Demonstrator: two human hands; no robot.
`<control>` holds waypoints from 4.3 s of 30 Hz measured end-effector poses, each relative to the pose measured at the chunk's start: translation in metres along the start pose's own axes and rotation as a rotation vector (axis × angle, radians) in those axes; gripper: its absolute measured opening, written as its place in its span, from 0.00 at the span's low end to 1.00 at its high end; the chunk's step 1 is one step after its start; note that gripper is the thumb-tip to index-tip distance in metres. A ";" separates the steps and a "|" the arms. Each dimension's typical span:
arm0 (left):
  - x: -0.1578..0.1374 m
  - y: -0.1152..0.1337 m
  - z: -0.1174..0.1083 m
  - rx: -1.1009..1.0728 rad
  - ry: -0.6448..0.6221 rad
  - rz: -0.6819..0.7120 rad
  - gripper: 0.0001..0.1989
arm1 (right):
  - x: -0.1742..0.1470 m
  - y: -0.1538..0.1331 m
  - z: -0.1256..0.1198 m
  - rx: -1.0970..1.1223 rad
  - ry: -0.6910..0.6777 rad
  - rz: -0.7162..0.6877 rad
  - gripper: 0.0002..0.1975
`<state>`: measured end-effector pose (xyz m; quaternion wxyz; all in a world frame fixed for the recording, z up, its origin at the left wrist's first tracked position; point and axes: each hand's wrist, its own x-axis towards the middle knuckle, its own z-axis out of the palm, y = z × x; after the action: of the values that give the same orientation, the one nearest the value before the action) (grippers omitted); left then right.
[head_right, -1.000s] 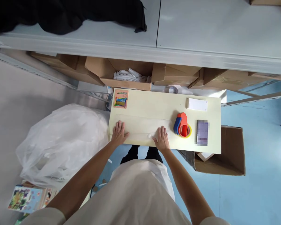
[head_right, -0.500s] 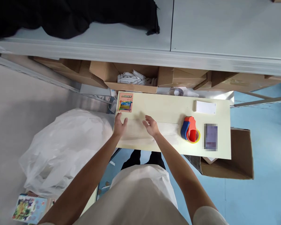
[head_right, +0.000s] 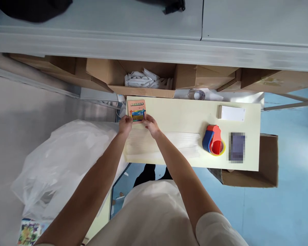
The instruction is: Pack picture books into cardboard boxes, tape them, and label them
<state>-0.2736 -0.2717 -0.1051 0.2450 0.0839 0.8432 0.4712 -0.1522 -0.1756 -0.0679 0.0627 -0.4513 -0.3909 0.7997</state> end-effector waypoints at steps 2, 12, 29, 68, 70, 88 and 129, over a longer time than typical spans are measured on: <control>-0.004 0.004 -0.001 0.006 -0.041 -0.008 0.09 | 0.000 -0.002 -0.006 -0.050 0.012 0.010 0.21; -0.111 0.019 0.013 -0.033 -0.368 0.041 0.15 | -0.079 0.026 -0.083 -0.112 0.243 -0.207 0.19; -0.233 0.006 0.125 0.496 -0.693 0.326 0.26 | -0.164 0.090 -0.228 -0.584 0.609 -0.186 0.14; -0.260 -0.001 0.109 0.704 -0.979 0.788 0.28 | -0.208 0.073 -0.221 -0.511 0.757 -0.161 0.13; -0.260 0.002 0.119 0.584 -1.008 0.782 0.27 | -0.216 0.067 -0.219 -0.603 0.805 -0.198 0.11; -0.229 0.000 0.056 0.266 -0.634 0.253 0.17 | -0.179 0.096 -0.132 -1.308 0.393 -0.197 0.20; -0.183 -0.014 0.026 0.394 -0.469 0.359 0.23 | -0.150 0.017 -0.166 -0.935 0.496 -0.361 0.17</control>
<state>-0.1010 -0.3276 -0.0666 0.3245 0.3823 0.8104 0.3030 0.0676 -0.1611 -0.0263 0.0822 -0.5316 -0.7486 0.3876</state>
